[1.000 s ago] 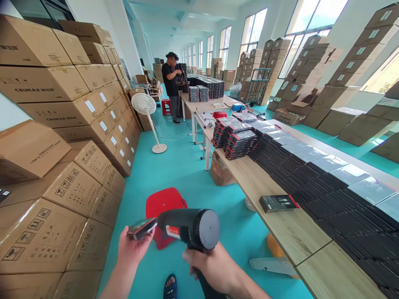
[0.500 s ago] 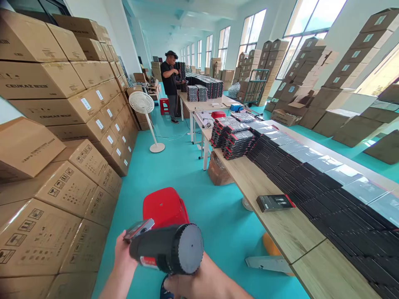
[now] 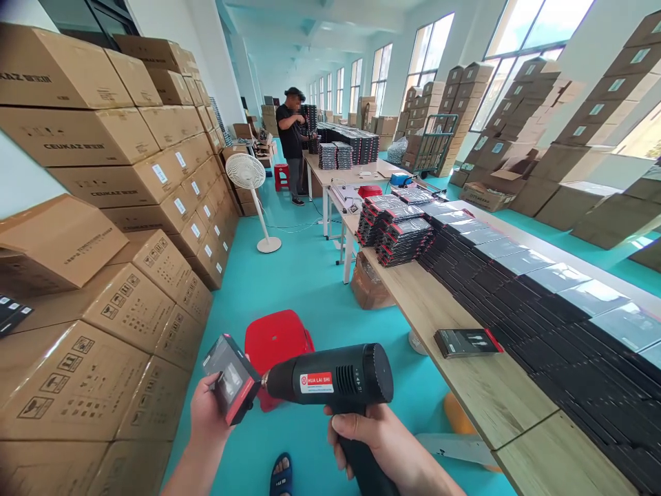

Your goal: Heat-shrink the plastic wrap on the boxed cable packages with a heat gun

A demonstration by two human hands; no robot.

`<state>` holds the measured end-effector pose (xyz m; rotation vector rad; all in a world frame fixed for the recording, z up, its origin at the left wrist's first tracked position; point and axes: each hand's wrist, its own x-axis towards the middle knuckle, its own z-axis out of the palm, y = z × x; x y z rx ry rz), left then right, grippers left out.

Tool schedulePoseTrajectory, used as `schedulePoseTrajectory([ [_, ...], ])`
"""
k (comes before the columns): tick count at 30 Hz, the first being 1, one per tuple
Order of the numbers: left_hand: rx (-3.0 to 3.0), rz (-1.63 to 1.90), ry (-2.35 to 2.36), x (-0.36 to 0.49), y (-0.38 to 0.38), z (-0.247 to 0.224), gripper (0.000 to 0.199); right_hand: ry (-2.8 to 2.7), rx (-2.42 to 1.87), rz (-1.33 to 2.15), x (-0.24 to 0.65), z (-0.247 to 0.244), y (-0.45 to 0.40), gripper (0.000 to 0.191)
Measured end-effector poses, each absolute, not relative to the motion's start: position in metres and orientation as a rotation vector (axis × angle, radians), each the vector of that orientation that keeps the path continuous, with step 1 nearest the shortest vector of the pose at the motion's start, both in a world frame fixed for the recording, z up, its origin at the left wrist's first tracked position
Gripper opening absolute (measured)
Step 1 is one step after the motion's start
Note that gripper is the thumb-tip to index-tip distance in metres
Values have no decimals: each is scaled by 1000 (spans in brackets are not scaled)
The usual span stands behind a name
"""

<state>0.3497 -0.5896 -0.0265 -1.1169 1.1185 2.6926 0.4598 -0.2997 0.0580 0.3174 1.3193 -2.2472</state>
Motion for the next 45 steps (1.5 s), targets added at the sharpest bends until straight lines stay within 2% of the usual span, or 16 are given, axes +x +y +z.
schedulePoseTrajectory([
  [7, -972, 2793, 1100, 347, -593, -22, 38, 1310, 335, -2204, 468, 66, -284, 35],
  [13, -892, 2820, 1087, 345, -598, -24, 24, 1487, 311, -2120, 469, 65, -290, 41],
  [19, -856, 2822, 1054, 343, -600, -23, 38, 1658, 258, -1970, 466, 66, -300, 45],
  [23, -841, 2807, 1075, 343, -599, -24, 31, 1592, 261, -1931, 468, 64, -301, 44],
  [26, -791, 2706, 1348, 344, -598, -26, 32, 1564, 271, -1923, 466, 60, -300, 43],
  [29, -567, 2480, 1648, 347, -597, -28, 37, 1597, 412, -2135, 460, 59, -296, 48],
  [32, -422, 2338, 1794, 350, -598, -32, 32, 1506, 381, -2212, 455, 69, -292, 43],
  [35, -397, 2301, 1859, 351, -598, -37, 33, 1494, 244, -2154, 450, 84, -293, 41],
  [39, -313, 2270, 1915, 350, -595, -39, 30, 1648, 306, -2054, 442, 96, -301, 41],
  [45, -16, 1893, 2434, 350, -593, -39, 33, 1653, 175, -1962, 435, 96, -309, 32],
])
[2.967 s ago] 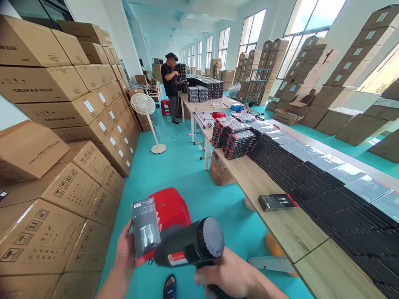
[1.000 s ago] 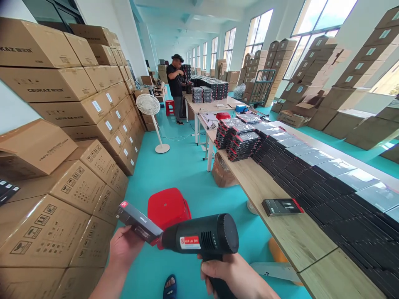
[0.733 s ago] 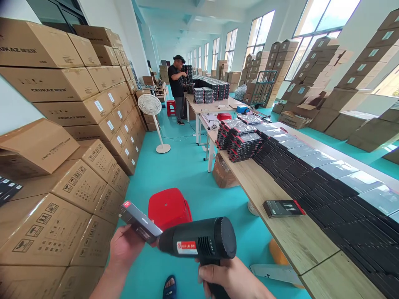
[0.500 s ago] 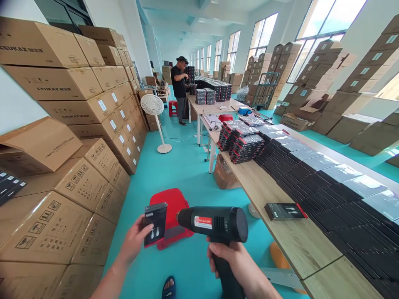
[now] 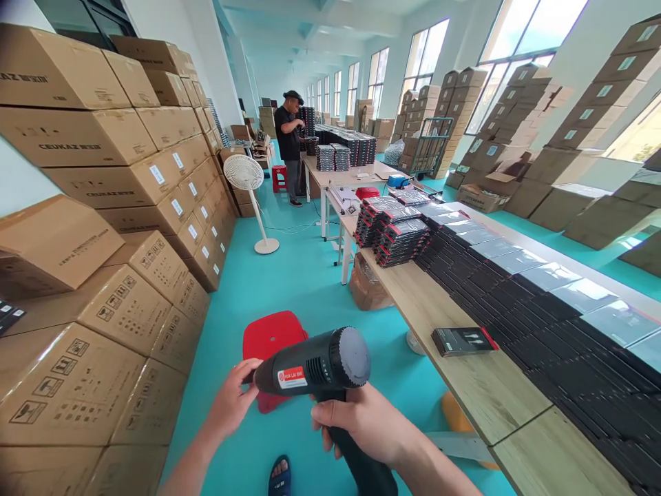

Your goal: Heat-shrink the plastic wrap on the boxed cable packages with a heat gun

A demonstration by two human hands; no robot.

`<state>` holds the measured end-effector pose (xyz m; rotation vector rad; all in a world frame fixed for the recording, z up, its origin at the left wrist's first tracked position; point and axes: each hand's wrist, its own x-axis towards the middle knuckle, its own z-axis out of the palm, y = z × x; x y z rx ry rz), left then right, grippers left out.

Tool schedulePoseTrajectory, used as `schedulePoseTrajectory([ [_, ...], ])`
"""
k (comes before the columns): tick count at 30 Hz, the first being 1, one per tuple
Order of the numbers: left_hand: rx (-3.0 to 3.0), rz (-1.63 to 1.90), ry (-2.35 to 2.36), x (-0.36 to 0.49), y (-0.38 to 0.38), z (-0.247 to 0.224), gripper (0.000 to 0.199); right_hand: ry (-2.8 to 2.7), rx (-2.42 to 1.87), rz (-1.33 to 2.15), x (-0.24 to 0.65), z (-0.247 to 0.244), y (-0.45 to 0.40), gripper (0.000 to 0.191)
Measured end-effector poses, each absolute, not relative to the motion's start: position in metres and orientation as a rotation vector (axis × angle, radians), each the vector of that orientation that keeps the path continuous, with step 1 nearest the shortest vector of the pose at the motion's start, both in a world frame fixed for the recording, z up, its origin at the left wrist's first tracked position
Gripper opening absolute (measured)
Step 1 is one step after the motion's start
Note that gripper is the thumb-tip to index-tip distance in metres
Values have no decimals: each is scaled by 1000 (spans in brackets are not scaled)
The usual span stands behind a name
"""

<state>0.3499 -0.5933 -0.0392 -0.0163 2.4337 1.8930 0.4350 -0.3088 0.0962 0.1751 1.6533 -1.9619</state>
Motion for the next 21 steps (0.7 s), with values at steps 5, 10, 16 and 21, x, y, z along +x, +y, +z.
schedulePoseTrajectory([
  [5, -124, 2044, 2287, 353, -597, -43, 35, 1697, 195, -1914, 431, 100, -313, 27],
  [10, -189, 2098, 2269, 354, -604, -49, 37, 1806, 194, -1907, 425, 100, -311, 22],
  [16, -105, 2049, 2341, 358, -612, -52, 27, 1639, 311, -1982, 429, 79, -282, 28],
  [21, 74, 1748, 2501, 358, -617, -57, 29, 1613, 305, -2019, 432, 73, -274, 27],
])
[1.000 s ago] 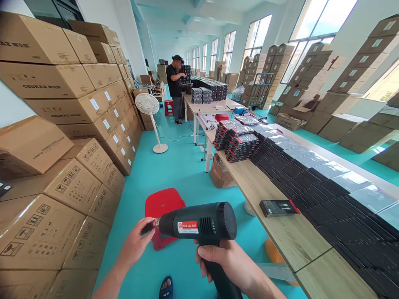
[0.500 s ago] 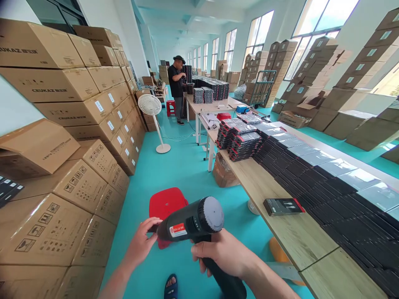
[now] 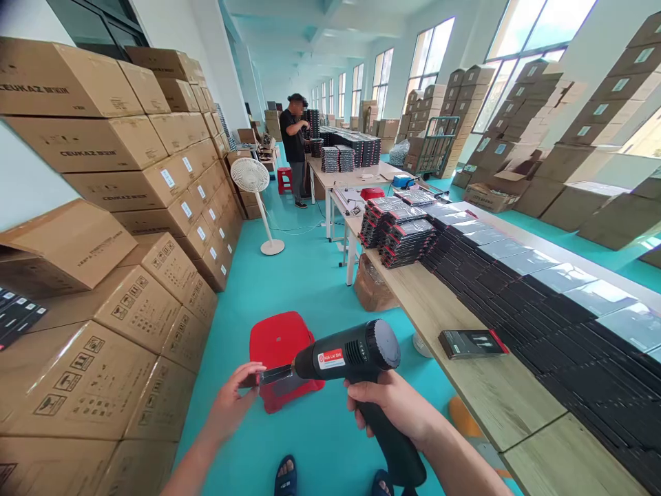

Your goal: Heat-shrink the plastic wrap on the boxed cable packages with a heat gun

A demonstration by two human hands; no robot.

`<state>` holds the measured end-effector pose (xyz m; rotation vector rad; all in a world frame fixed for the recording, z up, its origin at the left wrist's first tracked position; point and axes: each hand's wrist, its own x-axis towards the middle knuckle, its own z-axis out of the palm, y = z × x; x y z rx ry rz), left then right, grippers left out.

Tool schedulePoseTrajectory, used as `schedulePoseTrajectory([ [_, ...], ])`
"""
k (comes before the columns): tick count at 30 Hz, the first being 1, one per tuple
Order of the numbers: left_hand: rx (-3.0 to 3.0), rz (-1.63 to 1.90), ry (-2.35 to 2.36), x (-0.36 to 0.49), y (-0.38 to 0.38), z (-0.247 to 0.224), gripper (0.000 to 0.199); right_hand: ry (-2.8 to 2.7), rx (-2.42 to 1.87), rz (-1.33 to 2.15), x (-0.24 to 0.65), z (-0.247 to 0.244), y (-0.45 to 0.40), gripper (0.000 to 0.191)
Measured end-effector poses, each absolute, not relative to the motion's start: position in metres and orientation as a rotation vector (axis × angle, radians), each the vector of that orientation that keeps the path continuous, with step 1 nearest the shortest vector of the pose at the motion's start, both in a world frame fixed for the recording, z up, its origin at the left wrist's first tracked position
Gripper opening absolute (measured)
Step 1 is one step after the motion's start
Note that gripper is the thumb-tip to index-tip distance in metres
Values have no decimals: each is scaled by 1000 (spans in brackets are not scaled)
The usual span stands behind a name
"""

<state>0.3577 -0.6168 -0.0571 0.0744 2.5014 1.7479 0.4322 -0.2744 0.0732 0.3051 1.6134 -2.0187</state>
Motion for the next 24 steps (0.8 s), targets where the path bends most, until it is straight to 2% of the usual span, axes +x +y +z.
schedulePoseTrajectory([
  [6, 178, 1599, 2624, 355, -619, -63, 31, 1624, 355, -2013, 438, 73, -271, 26],
  [14, 237, 1386, 2779, 352, -615, -67, 34, 1647, 259, -2046, 442, 80, -313, 26],
  [20, 292, 1245, 2881, 349, -615, -61, 30, 1653, 232, -1910, 442, 83, -321, 24],
  [24, 303, 1230, 2907, 350, -618, -67, 38, 1796, 294, -1945, 441, 84, -323, 26],
])
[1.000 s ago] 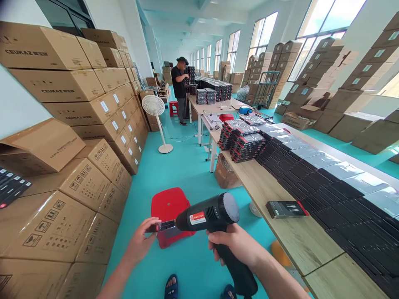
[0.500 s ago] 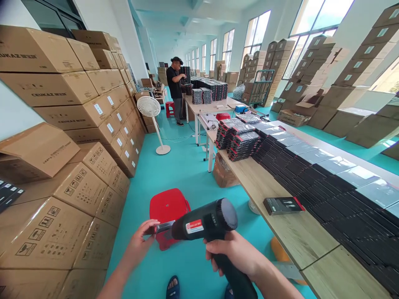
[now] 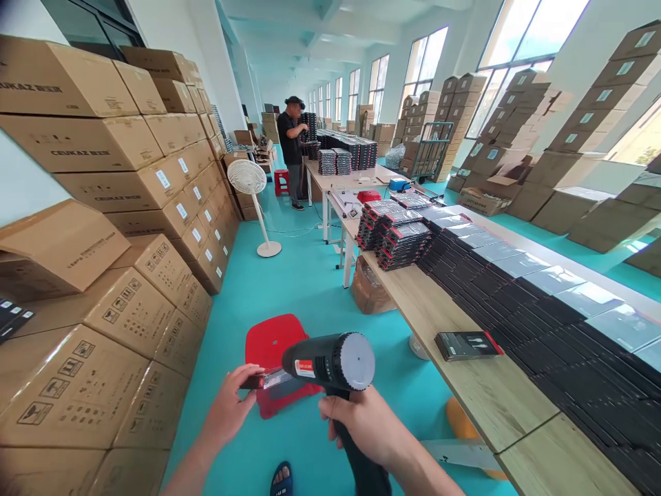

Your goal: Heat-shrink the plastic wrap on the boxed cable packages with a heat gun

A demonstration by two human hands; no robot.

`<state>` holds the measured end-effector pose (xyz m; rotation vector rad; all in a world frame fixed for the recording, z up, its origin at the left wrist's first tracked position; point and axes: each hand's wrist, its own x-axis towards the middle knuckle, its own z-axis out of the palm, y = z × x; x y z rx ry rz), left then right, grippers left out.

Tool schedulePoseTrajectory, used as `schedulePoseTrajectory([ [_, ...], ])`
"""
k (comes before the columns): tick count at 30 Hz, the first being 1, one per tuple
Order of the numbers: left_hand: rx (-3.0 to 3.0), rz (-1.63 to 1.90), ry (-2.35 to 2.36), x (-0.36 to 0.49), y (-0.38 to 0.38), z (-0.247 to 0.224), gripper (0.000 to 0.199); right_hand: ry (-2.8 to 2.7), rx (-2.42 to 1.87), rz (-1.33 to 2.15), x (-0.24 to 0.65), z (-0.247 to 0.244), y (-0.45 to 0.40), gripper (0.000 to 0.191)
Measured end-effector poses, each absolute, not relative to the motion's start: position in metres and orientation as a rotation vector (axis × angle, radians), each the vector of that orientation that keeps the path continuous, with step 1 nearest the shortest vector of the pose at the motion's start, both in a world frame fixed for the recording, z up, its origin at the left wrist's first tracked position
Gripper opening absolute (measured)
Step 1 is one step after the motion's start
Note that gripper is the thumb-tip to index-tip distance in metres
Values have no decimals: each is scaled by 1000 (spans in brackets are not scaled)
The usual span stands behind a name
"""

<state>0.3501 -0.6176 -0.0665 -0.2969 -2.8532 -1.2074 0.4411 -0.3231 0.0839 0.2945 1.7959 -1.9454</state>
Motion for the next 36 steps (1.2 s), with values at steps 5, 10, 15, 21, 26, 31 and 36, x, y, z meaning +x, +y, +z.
schedulePoseTrajectory([
  [5, -268, -1136, -2877, 352, -618, -70, 35, 1722, 223, -1877, 440, 92, -325, 26],
  [10, -313, -1163, -2865, 354, -616, -68, 36, 1782, 199, -1824, 438, 92, -330, 23],
  [15, -189, -1378, -2791, 355, -621, -69, 36, 1922, 257, -1830, 437, 84, -323, 27],
  [21, -93, -1773, -2674, 359, -626, -64, 34, 1673, 360, -1966, 443, 78, -300, 35],
  [26, -32, -1870, -2683, 356, -624, -63, 37, 1771, 311, -1973, 445, 81, -307, 37],
  [31, -119, -1827, -2684, 354, -623, -63, 35, 1744, 263, -1901, 443, 85, -309, 36],
  [36, -123, -1734, -2719, 356, -620, -60, 35, 1868, 323, -1802, 444, 88, -313, 28],
])
